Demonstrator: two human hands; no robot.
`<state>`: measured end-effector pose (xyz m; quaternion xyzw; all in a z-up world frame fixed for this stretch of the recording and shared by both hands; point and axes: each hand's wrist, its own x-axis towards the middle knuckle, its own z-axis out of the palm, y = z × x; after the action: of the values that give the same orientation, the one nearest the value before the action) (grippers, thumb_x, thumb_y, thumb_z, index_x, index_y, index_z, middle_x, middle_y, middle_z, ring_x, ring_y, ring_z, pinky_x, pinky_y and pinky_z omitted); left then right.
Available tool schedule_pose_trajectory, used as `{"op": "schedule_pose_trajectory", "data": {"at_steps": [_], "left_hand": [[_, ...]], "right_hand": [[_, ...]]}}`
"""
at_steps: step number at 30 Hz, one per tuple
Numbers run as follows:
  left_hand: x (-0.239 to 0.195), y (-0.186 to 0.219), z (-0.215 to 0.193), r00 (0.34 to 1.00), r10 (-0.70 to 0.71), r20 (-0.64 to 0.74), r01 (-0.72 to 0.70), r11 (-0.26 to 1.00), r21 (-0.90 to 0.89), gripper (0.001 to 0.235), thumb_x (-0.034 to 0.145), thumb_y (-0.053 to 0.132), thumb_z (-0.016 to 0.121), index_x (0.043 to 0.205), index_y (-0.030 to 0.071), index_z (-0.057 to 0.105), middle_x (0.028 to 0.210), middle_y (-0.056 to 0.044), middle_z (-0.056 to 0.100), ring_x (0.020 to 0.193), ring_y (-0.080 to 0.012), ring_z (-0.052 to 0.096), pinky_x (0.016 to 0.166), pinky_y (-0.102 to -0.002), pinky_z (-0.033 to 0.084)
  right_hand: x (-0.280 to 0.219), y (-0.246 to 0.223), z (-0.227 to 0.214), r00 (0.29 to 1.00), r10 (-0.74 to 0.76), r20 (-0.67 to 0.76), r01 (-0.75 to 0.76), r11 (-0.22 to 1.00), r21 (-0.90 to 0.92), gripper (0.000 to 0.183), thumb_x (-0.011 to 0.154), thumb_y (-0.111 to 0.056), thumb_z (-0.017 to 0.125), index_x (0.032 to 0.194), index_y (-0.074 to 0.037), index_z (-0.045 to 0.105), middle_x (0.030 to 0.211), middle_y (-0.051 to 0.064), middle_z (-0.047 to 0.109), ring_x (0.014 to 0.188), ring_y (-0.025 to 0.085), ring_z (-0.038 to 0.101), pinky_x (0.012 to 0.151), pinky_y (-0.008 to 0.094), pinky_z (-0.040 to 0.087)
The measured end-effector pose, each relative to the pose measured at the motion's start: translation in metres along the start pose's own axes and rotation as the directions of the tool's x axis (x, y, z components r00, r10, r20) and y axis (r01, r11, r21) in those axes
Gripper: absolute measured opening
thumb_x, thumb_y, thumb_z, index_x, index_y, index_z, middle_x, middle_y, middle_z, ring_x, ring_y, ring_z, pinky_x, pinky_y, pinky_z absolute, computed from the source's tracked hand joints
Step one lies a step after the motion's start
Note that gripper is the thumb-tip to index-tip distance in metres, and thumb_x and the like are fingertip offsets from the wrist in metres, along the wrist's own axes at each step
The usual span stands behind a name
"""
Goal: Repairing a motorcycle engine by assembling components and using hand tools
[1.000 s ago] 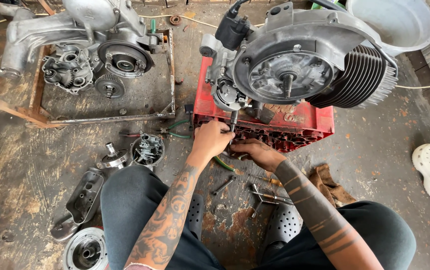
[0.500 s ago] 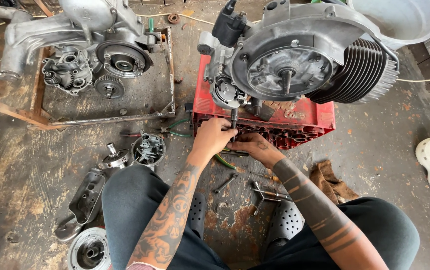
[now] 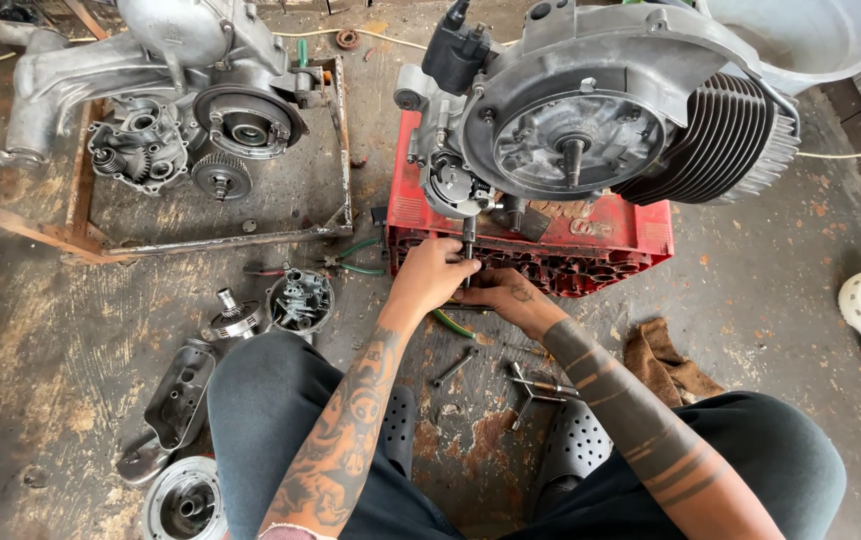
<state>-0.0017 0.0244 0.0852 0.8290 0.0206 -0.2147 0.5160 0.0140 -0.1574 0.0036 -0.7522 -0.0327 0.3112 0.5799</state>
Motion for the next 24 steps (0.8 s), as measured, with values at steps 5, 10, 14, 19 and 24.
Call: {"op": "schedule_pose_trajectory", "data": {"at_steps": [5,10,14,19,24], "left_hand": [[0.012,-0.014,0.007,0.999,0.024,-0.031,-0.023,0.999,0.037,0.063,0.096,0.034,0.061,0.144,-0.006,0.053,0.134,-0.029,0.063,0.133,-0.0452,0.054,0.109,-0.058,0.043],[0.014,-0.013,0.007,0.999,0.034,-0.02,-0.034,0.999,-0.012,0.066,0.097,0.032,0.058,0.149,-0.006,0.045,0.135,-0.03,0.062,0.133,-0.0448,0.053,0.11,-0.06,0.043],[0.008,-0.003,0.008,0.999,0.046,0.001,-0.046,0.998,-0.032,0.071,0.096,0.032,0.057,0.154,-0.003,0.038,0.138,-0.03,0.059,0.134,-0.043,0.053,0.107,-0.057,0.047],[0.001,0.005,-0.001,0.997,0.076,0.026,-0.075,0.997,-0.022,0.073,0.096,0.033,0.059,0.152,-0.009,0.038,0.138,-0.035,0.056,0.134,-0.0491,0.052,0.107,-0.06,0.046],[0.013,-0.008,0.002,0.996,0.083,0.01,-0.084,0.996,0.041,0.071,0.096,0.032,0.062,0.15,-0.008,0.041,0.135,-0.033,0.06,0.131,-0.0478,0.054,0.104,-0.058,0.049]], "right_hand": [[-0.012,-0.022,-0.003,0.99,0.06,0.131,-0.066,0.997,0.047,0.049,0.094,-0.036,0.071,0.119,0.007,0.071,0.109,0.022,0.07,0.101,0.032,0.064,0.088,0.045,0.049],[0.002,-0.003,-0.007,0.988,0.083,0.126,-0.101,0.985,0.138,0.048,0.091,-0.035,0.073,0.117,0.005,0.07,0.108,0.016,0.069,0.102,0.028,0.065,0.091,0.043,0.051],[0.011,0.014,-0.016,0.996,-0.027,0.089,0.02,0.996,0.084,0.036,0.092,-0.028,0.076,0.108,0.004,0.075,0.101,0.016,0.071,0.098,0.027,0.063,0.087,0.041,0.048],[0.0,-0.001,-0.017,0.999,-0.011,0.035,0.012,1.0,-0.009,0.038,0.088,-0.031,0.081,0.104,0.003,0.078,0.097,0.016,0.073,0.094,0.027,0.064,0.084,0.04,0.047],[0.003,0.002,-0.018,1.0,-0.018,-0.004,0.018,0.997,-0.071,0.04,0.086,-0.034,0.083,0.104,0.002,0.078,0.1,0.021,0.074,0.096,0.035,0.068,0.084,0.044,0.048]]}}
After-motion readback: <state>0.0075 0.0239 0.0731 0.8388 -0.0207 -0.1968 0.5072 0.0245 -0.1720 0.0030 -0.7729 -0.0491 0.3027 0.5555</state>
